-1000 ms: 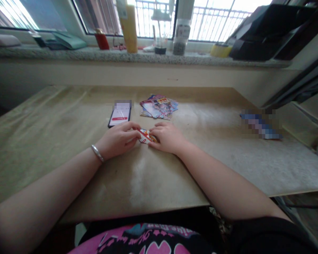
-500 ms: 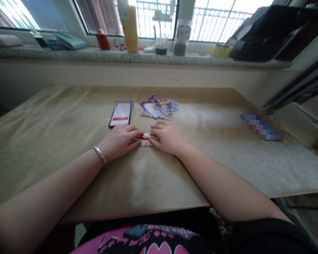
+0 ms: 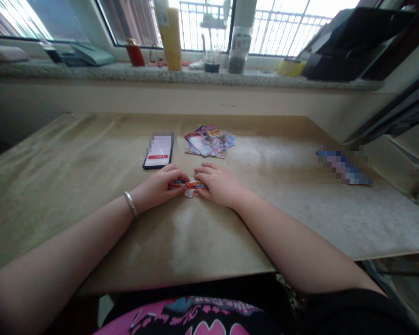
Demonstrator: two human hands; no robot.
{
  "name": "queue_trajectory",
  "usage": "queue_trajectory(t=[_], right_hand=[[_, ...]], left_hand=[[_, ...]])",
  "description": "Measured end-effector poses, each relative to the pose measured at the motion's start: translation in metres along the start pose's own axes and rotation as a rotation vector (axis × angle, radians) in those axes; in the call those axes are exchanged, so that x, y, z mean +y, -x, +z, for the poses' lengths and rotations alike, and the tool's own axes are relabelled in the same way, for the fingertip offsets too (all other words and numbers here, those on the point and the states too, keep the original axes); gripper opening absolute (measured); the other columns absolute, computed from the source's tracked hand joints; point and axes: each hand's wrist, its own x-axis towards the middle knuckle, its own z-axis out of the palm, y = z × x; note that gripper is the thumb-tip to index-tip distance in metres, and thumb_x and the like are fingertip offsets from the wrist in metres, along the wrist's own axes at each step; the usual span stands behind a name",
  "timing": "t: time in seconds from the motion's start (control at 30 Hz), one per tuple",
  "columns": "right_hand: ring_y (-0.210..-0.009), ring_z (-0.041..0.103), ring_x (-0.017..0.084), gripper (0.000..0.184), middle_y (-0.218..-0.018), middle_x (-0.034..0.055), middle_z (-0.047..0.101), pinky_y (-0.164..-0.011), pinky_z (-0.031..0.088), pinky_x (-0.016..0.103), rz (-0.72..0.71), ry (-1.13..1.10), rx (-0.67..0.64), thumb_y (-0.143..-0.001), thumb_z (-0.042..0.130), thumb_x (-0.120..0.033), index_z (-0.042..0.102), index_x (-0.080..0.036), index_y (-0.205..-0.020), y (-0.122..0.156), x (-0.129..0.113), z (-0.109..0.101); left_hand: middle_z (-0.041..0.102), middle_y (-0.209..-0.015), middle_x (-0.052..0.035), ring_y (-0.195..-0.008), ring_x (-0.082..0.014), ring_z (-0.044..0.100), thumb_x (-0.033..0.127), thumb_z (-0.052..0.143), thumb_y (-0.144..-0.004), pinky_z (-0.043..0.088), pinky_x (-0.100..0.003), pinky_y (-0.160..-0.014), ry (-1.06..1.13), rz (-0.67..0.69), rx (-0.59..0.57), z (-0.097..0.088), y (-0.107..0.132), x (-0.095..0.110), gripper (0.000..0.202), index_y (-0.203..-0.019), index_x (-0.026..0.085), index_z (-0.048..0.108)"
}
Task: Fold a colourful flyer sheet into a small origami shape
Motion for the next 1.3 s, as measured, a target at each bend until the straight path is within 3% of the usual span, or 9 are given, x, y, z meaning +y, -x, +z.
queue_trajectory(t=[0.27, 0.57, 0.8, 0.93, 1.07, 1.2, 1.3], right_hand=[[-0.116, 0.056, 0.025, 0.028, -0.118, 0.0111, 0.066, -0.104, 0.040, 0.046, 0.010, -0.207, 0.056, -0.079, 0.065, -0.025, 0.068, -0.018, -0.105, -0.002, 0.009, 0.010], [-0.106, 0.061, 0.023, 0.018, -0.108, 0.0091, 0.069, -0.096, 0.045, 0.041, 0.104, -0.392, 0.100, -0.073, 0.070, -0.025, 0.066, -0.019, -0.089, -0.003, 0.008, 0.010], [-0.101, 0.060, 0.022, 0.016, -0.101, 0.0055, 0.068, -0.093, 0.044, 0.039, 0.099, -0.412, 0.117, -0.071, 0.069, -0.024, 0.059, -0.021, -0.082, -0.002, 0.008, 0.009], [-0.096, 0.060, 0.021, 0.016, -0.096, 0.0058, 0.066, -0.089, 0.045, 0.036, 0.136, -0.388, 0.109, -0.072, 0.067, -0.024, 0.059, -0.020, -0.086, -0.002, 0.008, 0.010], [-0.088, 0.059, 0.019, 0.010, -0.091, 0.0052, 0.065, -0.082, 0.046, 0.032, 0.172, -0.438, 0.088, -0.078, 0.060, -0.025, 0.060, -0.019, -0.086, -0.002, 0.005, 0.008], [-0.086, 0.060, 0.018, 0.010, -0.089, 0.0040, 0.066, -0.079, 0.046, 0.031, 0.213, -0.513, 0.108, -0.081, 0.056, -0.025, 0.061, -0.019, -0.086, -0.001, 0.003, 0.007], [-0.082, 0.058, 0.017, 0.005, -0.084, 0.0038, 0.064, -0.076, 0.045, 0.030, 0.167, -0.470, 0.151, -0.079, 0.056, -0.022, 0.060, -0.018, -0.081, -0.002, 0.002, 0.006]], left_hand=[[0.054, -0.091, -0.0025, -0.083, -0.0141, 0.056, 0.021, 0.060, -0.080, 0.051, -0.029, -0.078, 0.115, -0.019, 0.012, 0.000, -0.002, -0.001, 0.013, -0.093, 0.018, 0.064], [0.050, -0.100, -0.0040, -0.084, -0.0114, 0.057, 0.015, 0.059, -0.079, 0.053, -0.025, -0.073, 0.300, -0.066, 0.050, 0.002, 0.000, 0.004, 0.028, -0.106, 0.021, 0.063], [0.064, -0.097, -0.0040, -0.076, -0.0121, 0.062, 0.025, 0.062, -0.080, 0.055, -0.026, -0.068, 0.393, -0.162, 0.028, 0.004, 0.000, 0.000, 0.037, -0.115, 0.018, 0.057], [0.069, -0.092, -0.0034, -0.081, -0.0147, 0.065, 0.023, 0.059, -0.080, 0.055, -0.027, -0.072, 0.321, -0.181, 0.023, 0.002, -0.001, 0.001, 0.022, -0.100, 0.016, 0.063], [0.068, -0.090, -0.0029, -0.075, -0.0132, 0.063, 0.020, 0.058, -0.080, 0.054, -0.024, -0.067, 0.229, -0.161, 0.073, 0.001, -0.001, 0.001, 0.019, -0.097, 0.016, 0.064], [0.066, -0.082, -0.0020, -0.073, -0.0126, 0.060, 0.021, 0.059, -0.082, 0.051, -0.023, -0.066, 0.148, -0.056, 0.138, -0.001, -0.001, 0.002, 0.010, -0.087, 0.016, 0.066], [0.064, -0.078, -0.0016, -0.074, -0.0129, 0.059, 0.019, 0.058, -0.084, 0.048, -0.024, -0.070, 0.060, 0.049, 0.168, -0.002, -0.001, 0.002, 0.010, -0.085, 0.017, 0.068]])
